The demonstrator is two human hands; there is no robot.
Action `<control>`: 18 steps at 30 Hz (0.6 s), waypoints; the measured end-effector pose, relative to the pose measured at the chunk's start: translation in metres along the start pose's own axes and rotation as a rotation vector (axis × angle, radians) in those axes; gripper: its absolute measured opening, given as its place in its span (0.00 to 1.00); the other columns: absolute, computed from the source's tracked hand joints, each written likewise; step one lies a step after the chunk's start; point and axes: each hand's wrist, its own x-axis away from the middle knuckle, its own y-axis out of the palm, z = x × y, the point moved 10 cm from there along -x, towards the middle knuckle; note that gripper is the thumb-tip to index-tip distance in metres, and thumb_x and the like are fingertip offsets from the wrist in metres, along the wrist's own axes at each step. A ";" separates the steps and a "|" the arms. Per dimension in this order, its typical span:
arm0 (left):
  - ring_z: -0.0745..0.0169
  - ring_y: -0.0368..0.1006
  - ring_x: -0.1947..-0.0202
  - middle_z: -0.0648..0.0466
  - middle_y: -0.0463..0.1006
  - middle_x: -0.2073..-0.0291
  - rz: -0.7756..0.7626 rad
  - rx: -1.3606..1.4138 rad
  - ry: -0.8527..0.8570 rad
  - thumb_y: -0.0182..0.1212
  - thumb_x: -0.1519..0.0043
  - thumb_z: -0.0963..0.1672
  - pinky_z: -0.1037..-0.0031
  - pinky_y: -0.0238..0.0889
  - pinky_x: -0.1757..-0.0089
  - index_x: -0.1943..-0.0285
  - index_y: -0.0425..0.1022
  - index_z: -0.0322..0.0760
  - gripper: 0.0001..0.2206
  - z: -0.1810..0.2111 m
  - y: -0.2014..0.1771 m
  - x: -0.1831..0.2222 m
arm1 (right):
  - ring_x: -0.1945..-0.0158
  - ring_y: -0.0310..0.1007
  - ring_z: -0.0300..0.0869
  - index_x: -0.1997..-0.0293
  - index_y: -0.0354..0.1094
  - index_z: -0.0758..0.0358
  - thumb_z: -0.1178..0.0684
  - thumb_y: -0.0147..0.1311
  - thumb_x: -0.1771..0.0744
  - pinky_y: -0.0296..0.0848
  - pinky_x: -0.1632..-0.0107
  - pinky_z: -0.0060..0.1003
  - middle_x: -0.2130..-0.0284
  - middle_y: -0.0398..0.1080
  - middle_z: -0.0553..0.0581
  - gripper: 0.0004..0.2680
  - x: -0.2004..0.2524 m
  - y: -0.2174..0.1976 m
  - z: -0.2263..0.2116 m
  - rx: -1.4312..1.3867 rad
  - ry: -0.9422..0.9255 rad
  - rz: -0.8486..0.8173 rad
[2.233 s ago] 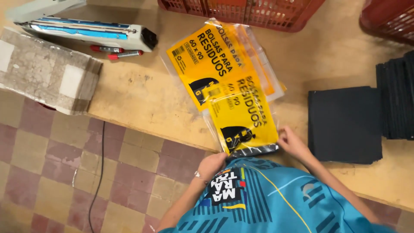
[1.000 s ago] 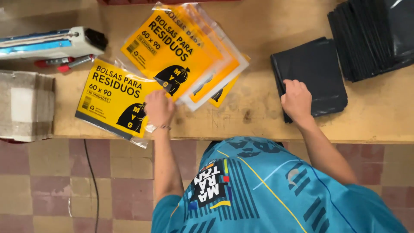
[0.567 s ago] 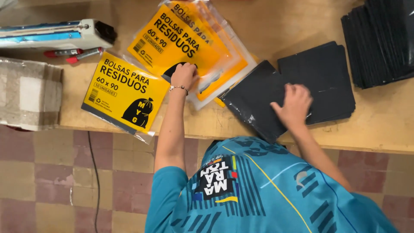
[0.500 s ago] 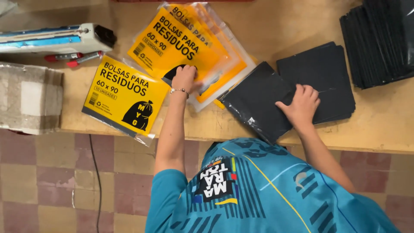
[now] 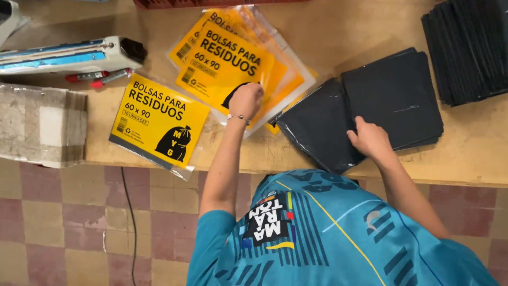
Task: Packaging black trash bags into yellow plastic sleeves at a factory workstation
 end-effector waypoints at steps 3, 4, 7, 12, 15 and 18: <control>0.56 0.78 0.59 0.58 0.78 0.66 0.054 0.098 -0.046 0.57 0.36 0.45 0.66 0.75 0.56 0.60 0.77 0.50 0.03 0.010 0.013 0.000 | 0.52 0.78 0.70 0.36 0.61 0.61 0.46 0.50 0.33 0.76 0.52 0.61 0.59 0.77 0.76 0.19 0.010 -0.014 -0.010 -0.099 -0.092 -0.067; 0.54 0.77 0.60 0.58 0.77 0.67 0.084 0.108 -0.093 0.59 0.38 0.47 0.63 0.75 0.58 0.62 0.77 0.50 0.03 0.006 0.017 -0.001 | 0.51 0.75 0.71 0.33 0.61 0.59 0.50 0.51 0.33 0.74 0.52 0.64 0.57 0.76 0.77 0.19 0.019 -0.036 -0.023 -0.304 -0.183 -0.030; 0.55 0.74 0.60 0.59 0.75 0.69 0.139 0.104 -0.201 0.61 0.42 0.49 0.61 0.75 0.60 0.65 0.75 0.51 0.04 0.008 0.009 0.004 | 0.43 0.69 0.67 0.33 0.62 0.67 0.58 0.53 0.33 0.66 0.43 0.63 0.50 0.71 0.79 0.19 0.031 -0.062 -0.024 -0.704 -0.363 0.099; 0.56 0.69 0.56 0.62 0.71 0.68 0.214 0.048 -0.283 0.61 0.44 0.51 0.60 0.73 0.59 0.66 0.73 0.53 0.07 0.021 -0.004 0.017 | 0.49 0.68 0.38 0.36 0.69 0.65 0.62 0.53 0.31 0.70 0.41 0.43 0.54 0.74 0.58 0.15 0.031 -0.059 -0.014 -1.146 -0.410 0.133; 0.58 0.68 0.55 0.63 0.70 0.68 0.261 0.027 -0.283 0.62 0.45 0.51 0.61 0.72 0.60 0.67 0.72 0.52 0.07 0.027 -0.010 0.019 | 0.67 0.72 0.35 0.41 0.69 0.61 0.61 0.52 0.31 0.76 0.66 0.32 0.67 0.72 0.54 0.12 0.012 -0.036 -0.005 -1.370 -0.331 0.134; 0.61 0.65 0.52 0.65 0.67 0.67 0.310 0.000 -0.322 0.61 0.44 0.49 0.63 0.71 0.59 0.66 0.70 0.54 0.05 0.023 -0.008 0.020 | 0.73 0.74 0.36 0.41 0.68 0.61 0.62 0.50 0.31 0.76 0.75 0.30 0.71 0.70 0.55 0.12 0.012 -0.032 -0.013 -1.500 -0.264 0.170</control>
